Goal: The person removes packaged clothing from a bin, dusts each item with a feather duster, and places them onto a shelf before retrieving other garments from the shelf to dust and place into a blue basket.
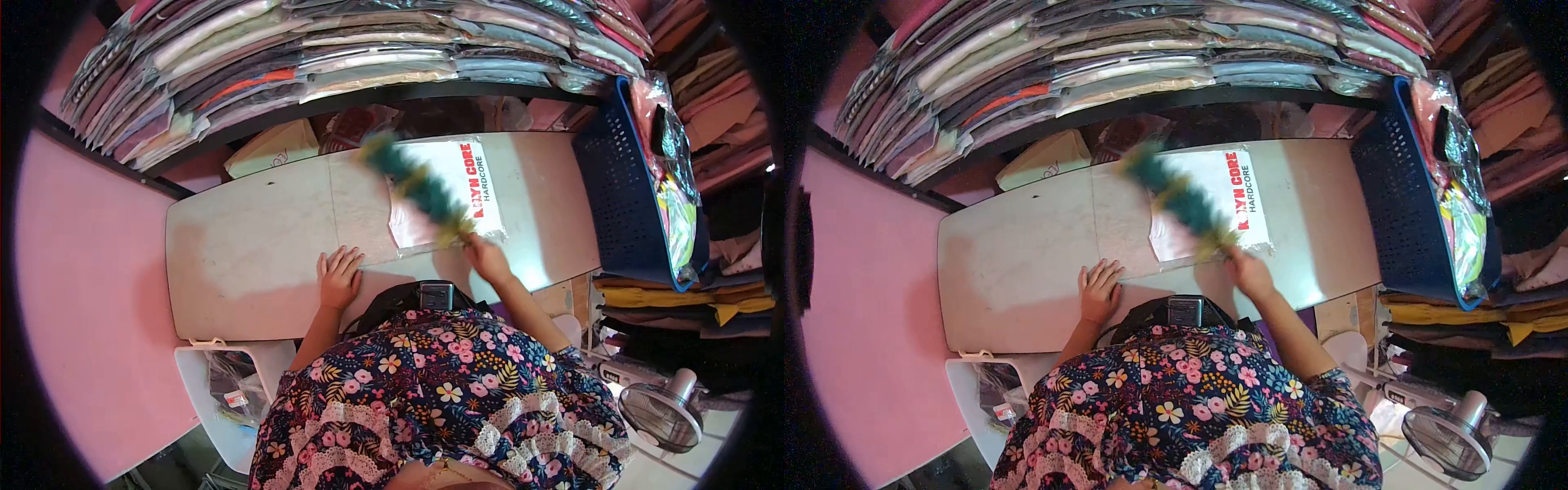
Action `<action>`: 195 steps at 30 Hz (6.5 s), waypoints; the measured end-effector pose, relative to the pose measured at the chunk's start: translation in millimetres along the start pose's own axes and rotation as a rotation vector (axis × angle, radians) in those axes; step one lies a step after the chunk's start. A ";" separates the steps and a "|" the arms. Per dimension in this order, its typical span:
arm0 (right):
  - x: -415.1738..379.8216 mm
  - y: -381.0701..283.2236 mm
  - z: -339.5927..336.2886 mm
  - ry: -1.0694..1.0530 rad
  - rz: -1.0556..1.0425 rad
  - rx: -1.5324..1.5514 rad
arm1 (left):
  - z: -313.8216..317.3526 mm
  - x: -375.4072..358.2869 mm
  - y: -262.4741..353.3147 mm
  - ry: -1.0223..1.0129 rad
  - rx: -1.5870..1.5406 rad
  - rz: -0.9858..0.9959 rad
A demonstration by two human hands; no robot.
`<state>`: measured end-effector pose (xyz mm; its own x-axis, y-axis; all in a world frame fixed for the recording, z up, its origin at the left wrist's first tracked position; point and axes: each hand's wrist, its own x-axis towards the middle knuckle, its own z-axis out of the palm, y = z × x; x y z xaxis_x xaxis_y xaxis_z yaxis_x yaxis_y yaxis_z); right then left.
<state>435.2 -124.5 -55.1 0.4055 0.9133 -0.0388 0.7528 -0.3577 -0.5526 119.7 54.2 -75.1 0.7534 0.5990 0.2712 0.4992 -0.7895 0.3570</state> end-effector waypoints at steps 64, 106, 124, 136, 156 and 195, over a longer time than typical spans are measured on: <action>-32.0 -2.4 7.1 0.139 0.221 0.059 | -5.0 8.8 -1.3 -0.009 0.000 0.024; -20.5 1.1 3.3 0.201 0.273 0.126 | 0.7 -5.1 -8.6 0.016 0.040 -0.009; -41.3 96.4 -42.7 0.349 0.556 -0.102 | 8.7 -12.2 -1.6 0.074 0.025 -0.012; 76.2 -26.3 -54.9 0.395 -0.072 0.056 | -39.4 -33.5 -36.9 0.133 0.304 -0.205; 259.5 -128.1 9.2 -0.219 -0.342 0.134 | -0.9 19.4 47.9 0.381 -1.474 -1.303; 65.9 -35.8 10.3 -0.036 -0.714 -0.071 | -31.2 17.3 -41.7 -0.081 0.112 0.066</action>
<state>429.6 -49.5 -46.4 -0.2146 0.9345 0.2840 0.8603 0.3185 -0.3980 98.6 101.7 -57.4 0.8161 0.5362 0.2156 0.4887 -0.8394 0.2378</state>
